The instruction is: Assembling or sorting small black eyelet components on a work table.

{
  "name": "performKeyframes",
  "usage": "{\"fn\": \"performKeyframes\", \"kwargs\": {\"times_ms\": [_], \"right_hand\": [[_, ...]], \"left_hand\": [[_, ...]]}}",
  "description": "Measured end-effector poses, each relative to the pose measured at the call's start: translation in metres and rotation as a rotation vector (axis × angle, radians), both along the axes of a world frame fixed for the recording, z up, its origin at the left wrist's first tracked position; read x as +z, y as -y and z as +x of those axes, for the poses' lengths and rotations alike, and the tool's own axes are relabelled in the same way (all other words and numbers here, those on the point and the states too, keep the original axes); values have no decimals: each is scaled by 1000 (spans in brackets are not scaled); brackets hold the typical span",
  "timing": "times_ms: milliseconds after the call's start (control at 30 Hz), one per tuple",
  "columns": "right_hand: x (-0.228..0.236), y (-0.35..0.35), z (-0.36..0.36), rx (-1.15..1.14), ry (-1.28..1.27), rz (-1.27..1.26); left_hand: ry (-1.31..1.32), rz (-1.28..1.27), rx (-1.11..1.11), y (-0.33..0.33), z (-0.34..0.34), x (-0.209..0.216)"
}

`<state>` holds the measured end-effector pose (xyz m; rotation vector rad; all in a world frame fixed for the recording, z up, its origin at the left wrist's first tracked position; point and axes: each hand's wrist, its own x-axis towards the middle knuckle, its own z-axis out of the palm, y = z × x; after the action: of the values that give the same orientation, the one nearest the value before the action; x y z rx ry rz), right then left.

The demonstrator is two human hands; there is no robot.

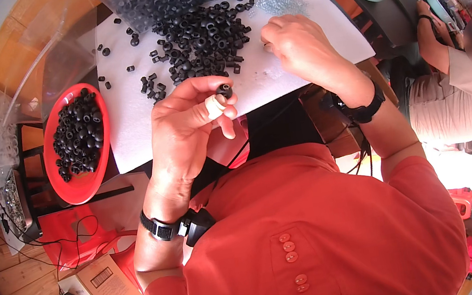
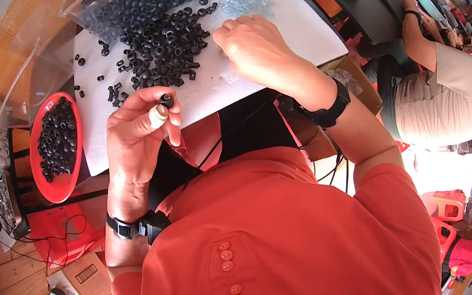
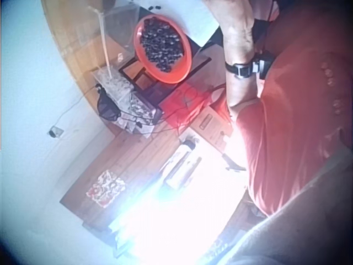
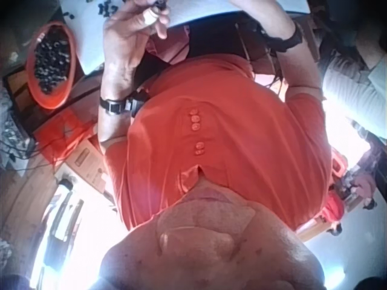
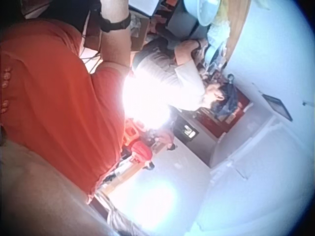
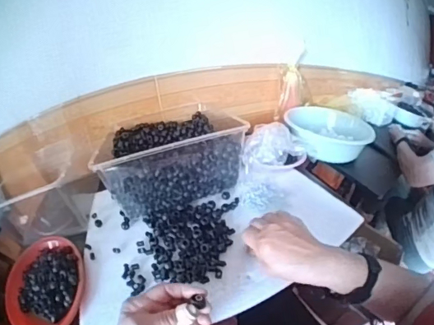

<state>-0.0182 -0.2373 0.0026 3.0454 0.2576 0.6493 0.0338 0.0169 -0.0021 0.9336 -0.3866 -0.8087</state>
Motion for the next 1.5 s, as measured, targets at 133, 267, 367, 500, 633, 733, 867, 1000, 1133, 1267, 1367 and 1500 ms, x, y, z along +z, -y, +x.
{"fn": "performKeyframes", "kwargs": {"times_ms": [133,267,367,500,633,733,867,1000,1133,1267,1367,1500], "right_hand": [[-1,-8,-7,115,63,421],[2,-22,-11,190,-86,953],[7,-36,-9,261,-93,1057],[6,-49,-5,247,-91,996],[5,-52,-5,320,17,966],[6,-55,-7,330,37,900],[8,-58,-8,315,50,792],[4,-58,-5,357,105,761],[3,-59,-6,373,46,883],[4,-57,-6,369,-7,919],[2,-58,-6,390,-33,1034],[1,-59,-7,377,-47,1083]], "left_hand": [[-29,-16,-6,10,1,-1],[-80,8,29,15,2,-7],[-85,42,67,18,3,-4],[-98,34,89,22,1,-6],[-107,30,100,20,1,-7],[-107,25,101,20,0,-7],[-103,31,118,18,-1,-7],[-91,30,111,18,-2,-8],[-94,13,101,16,-2,-8],[-103,16,91,16,-1,-8],[-104,4,87,15,-1,-9],[-117,-3,80,16,0,-7]]}}
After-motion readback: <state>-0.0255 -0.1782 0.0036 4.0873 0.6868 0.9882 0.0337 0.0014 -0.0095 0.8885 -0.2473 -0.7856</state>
